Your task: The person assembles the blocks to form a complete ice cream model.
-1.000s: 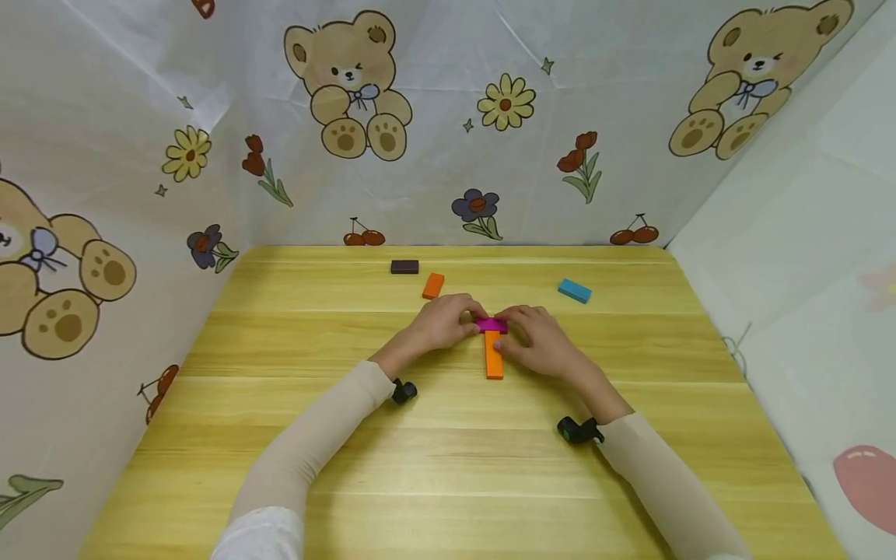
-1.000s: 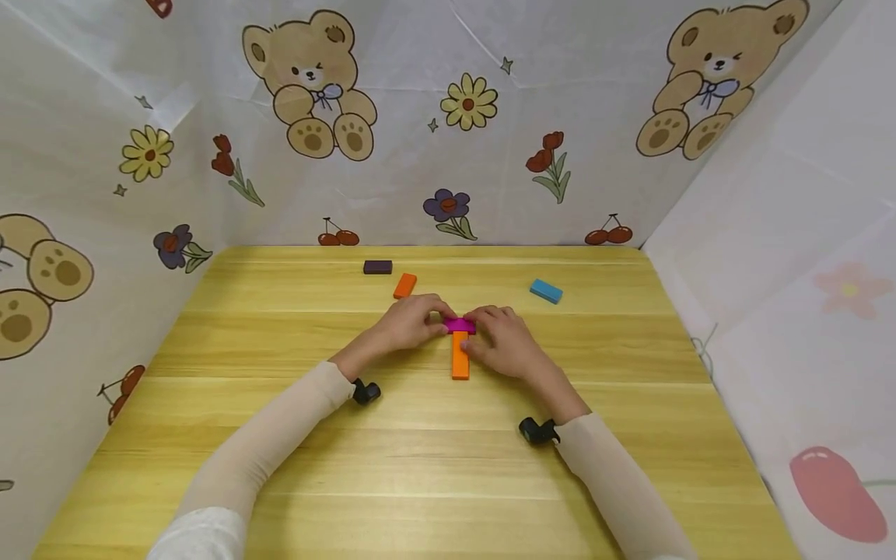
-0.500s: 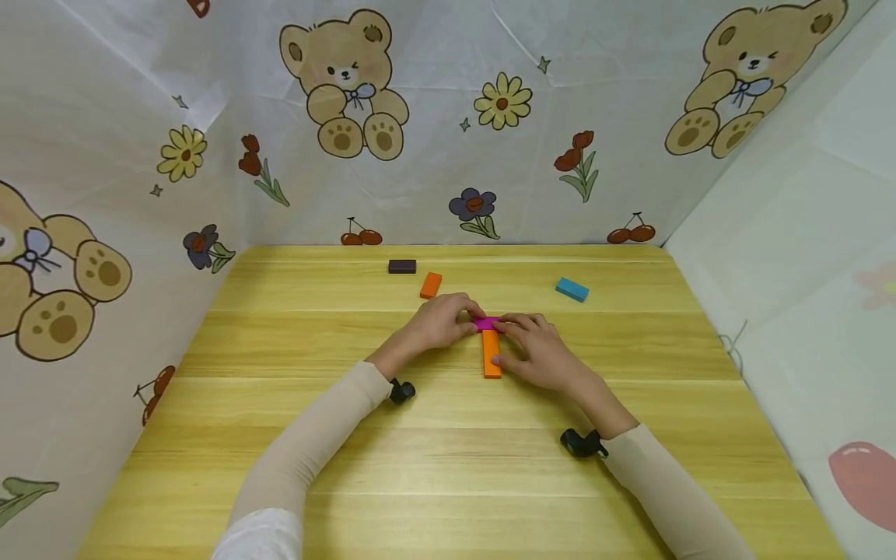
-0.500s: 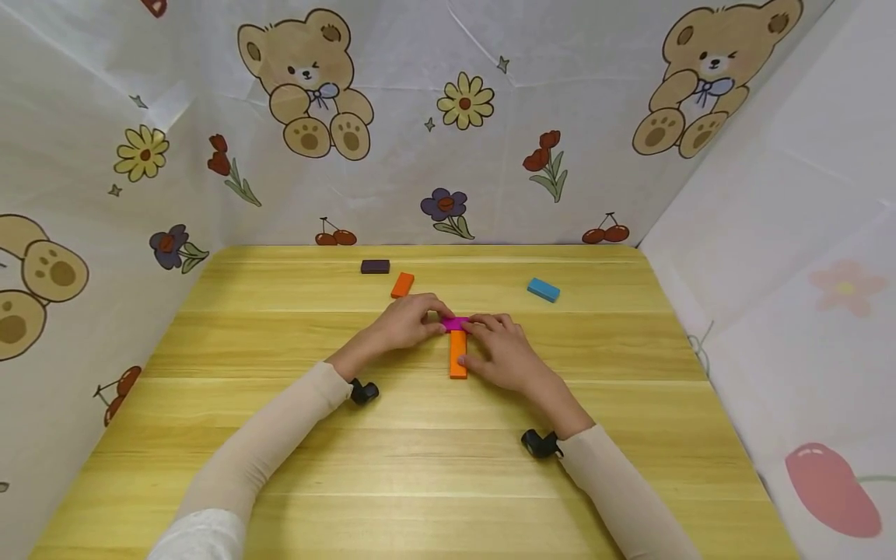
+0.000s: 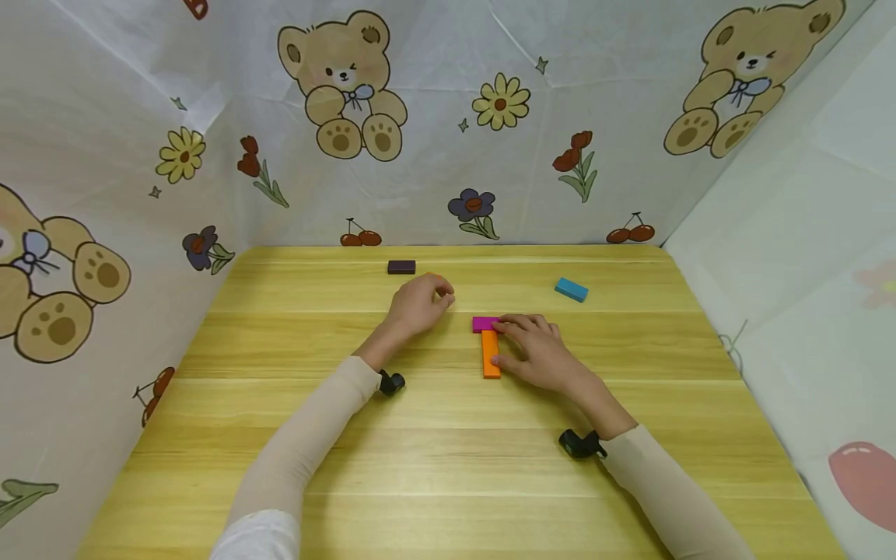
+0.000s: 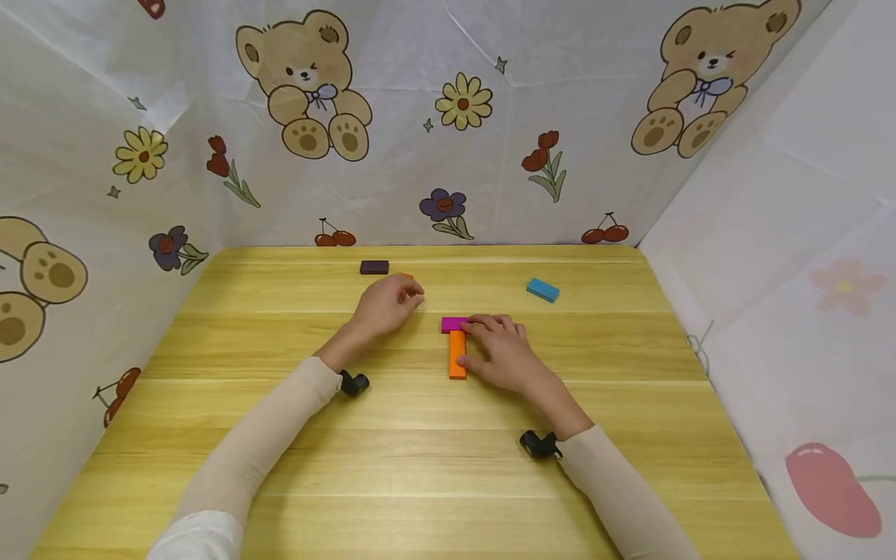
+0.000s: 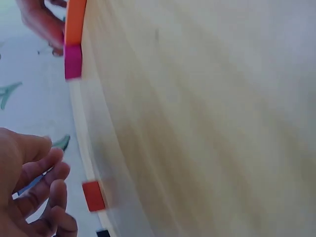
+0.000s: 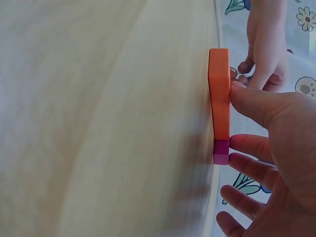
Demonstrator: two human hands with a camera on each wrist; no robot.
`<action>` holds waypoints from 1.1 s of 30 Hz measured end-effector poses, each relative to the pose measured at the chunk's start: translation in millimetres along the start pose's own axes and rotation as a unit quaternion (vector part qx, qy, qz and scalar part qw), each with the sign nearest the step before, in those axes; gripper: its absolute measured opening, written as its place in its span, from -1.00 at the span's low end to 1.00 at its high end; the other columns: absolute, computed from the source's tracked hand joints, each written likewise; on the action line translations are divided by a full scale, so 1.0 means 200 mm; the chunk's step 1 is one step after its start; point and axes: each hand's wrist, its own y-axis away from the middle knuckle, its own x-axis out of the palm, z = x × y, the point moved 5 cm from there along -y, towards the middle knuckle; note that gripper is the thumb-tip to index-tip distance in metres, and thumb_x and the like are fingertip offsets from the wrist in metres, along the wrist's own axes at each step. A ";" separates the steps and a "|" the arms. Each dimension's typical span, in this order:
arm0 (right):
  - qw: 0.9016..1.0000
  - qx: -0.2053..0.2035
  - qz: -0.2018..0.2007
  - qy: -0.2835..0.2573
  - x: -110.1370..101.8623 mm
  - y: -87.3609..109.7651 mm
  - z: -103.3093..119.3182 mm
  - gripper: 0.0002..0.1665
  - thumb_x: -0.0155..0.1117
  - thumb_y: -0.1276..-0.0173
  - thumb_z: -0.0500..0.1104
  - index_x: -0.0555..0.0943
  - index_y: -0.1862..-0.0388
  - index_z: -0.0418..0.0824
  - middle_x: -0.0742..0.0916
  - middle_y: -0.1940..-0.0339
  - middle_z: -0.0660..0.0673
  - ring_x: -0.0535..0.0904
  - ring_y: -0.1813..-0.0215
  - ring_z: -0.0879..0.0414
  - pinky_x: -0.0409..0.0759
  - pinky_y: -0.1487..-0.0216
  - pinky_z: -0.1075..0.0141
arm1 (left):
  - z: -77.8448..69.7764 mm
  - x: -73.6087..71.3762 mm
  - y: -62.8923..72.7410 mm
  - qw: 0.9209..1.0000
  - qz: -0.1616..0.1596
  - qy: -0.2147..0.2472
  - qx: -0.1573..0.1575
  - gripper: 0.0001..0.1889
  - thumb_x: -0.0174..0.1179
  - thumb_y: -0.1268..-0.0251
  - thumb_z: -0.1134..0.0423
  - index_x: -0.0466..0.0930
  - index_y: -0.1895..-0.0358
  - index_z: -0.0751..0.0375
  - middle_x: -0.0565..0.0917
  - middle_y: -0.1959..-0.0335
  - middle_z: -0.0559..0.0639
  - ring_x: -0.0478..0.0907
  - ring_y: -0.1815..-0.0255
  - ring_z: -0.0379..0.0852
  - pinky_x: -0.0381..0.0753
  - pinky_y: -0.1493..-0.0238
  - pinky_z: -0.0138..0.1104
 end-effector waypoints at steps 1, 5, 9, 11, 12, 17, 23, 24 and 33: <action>1.000 0.000 -0.001 0.000 0.00 0.00 0.00 -0.20 0.42 -0.51 0.19 0.50 -0.61 -0.09 0.52 -0.63 -0.17 0.31 -0.59 -0.28 0.21 -0.47 -0.33 | 0.02 -0.02 -0.01 1.000 -0.013 -0.014 -0.009 -0.80 0.26 -0.60 0.03 0.79 -0.04 -0.02 0.74 0.08 -0.09 0.61 0.18 -0.09 0.62 0.11 -0.16; 1.000 -0.001 -0.002 0.005 0.00 0.01 0.00 -0.21 0.41 -0.52 0.18 0.50 -0.61 -0.09 0.52 -0.63 -0.17 0.31 -0.60 -0.29 0.17 -0.49 -0.35 | 0.08 -0.07 -0.04 0.996 -0.045 -0.055 -0.046 -0.81 0.29 -0.57 0.03 0.67 -0.01 0.04 0.63 0.14 -0.01 0.58 0.21 -0.01 0.61 0.22 -0.11; 1.000 -0.002 0.000 0.003 0.00 0.01 0.00 -0.21 0.40 -0.52 0.20 0.50 -0.60 -0.09 0.53 -0.63 -0.17 0.31 -0.59 -0.28 0.15 -0.50 -0.34 | 0.14 -0.09 -0.05 0.994 -0.035 -0.063 -0.086 -0.67 0.28 -0.56 -0.03 0.60 -0.14 0.11 0.62 0.06 0.02 0.60 0.17 0.05 0.66 0.18 -0.02; 1.000 -0.003 0.000 0.003 0.00 0.01 0.00 -0.20 0.40 -0.52 0.20 0.50 -0.61 -0.08 0.52 -0.63 -0.17 0.32 -0.59 -0.27 0.15 -0.50 -0.34 | 0.15 -0.09 -0.05 0.993 -0.024 -0.063 -0.101 -0.60 0.26 -0.56 -0.07 0.58 -0.21 0.12 0.63 0.01 0.03 0.62 0.14 0.07 0.67 0.11 0.02; 1.000 -0.003 -0.001 0.003 0.00 0.01 0.00 -0.20 0.40 -0.52 0.20 0.50 -0.61 -0.08 0.52 -0.63 -0.17 0.32 -0.59 -0.27 0.15 -0.50 -0.34 | 0.16 -0.09 -0.05 0.992 -0.019 -0.061 -0.107 -0.57 0.26 -0.55 -0.08 0.58 -0.23 0.12 0.64 0.00 0.02 0.63 0.13 0.07 0.67 0.08 0.03; 1.000 0.000 -0.003 0.005 0.00 0.01 0.00 -0.20 0.41 -0.51 0.20 0.49 -0.61 -0.07 0.51 -0.64 -0.16 0.32 -0.58 -0.26 0.16 -0.48 -0.34 | 0.18 -0.10 -0.04 0.992 -0.002 -0.047 -0.117 -0.56 0.30 -0.51 -0.11 0.60 -0.22 0.11 0.74 0.00 0.01 0.69 0.12 0.07 0.69 0.06 0.02; 1.000 0.005 0.001 0.004 0.00 0.00 0.00 -0.19 0.40 -0.52 0.22 0.49 -0.62 -0.06 0.51 -0.64 -0.14 0.33 -0.58 -0.25 0.16 -0.48 -0.31 | 0.18 -0.09 -0.04 0.993 0.002 -0.028 -0.114 -0.58 0.33 -0.51 -0.07 0.62 -0.21 0.12 0.78 -0.01 0.02 0.71 0.10 0.05 0.69 0.04 -0.01; 1.000 0.006 0.002 0.004 0.00 0.01 0.00 -0.19 0.40 -0.52 0.22 0.49 -0.62 -0.06 0.51 -0.64 -0.13 0.33 -0.58 -0.25 0.16 -0.48 -0.31 | 0.18 -0.09 -0.04 0.993 0.001 -0.026 -0.113 -0.58 0.34 -0.51 -0.06 0.62 -0.21 0.12 0.78 0.00 0.02 0.71 0.11 0.05 0.69 0.04 -0.01; 1.000 0.010 0.002 0.008 0.01 0.01 0.00 -0.19 0.39 -0.52 0.23 0.48 -0.63 -0.04 0.50 -0.65 -0.12 0.34 -0.58 -0.26 0.18 -0.46 -0.30 | 0.17 -0.08 -0.04 0.994 -0.001 -0.020 -0.110 -0.62 0.33 -0.53 -0.01 0.65 -0.22 0.11 0.79 -0.04 0.06 0.73 0.04 0.07 0.70 0.03 -0.01</action>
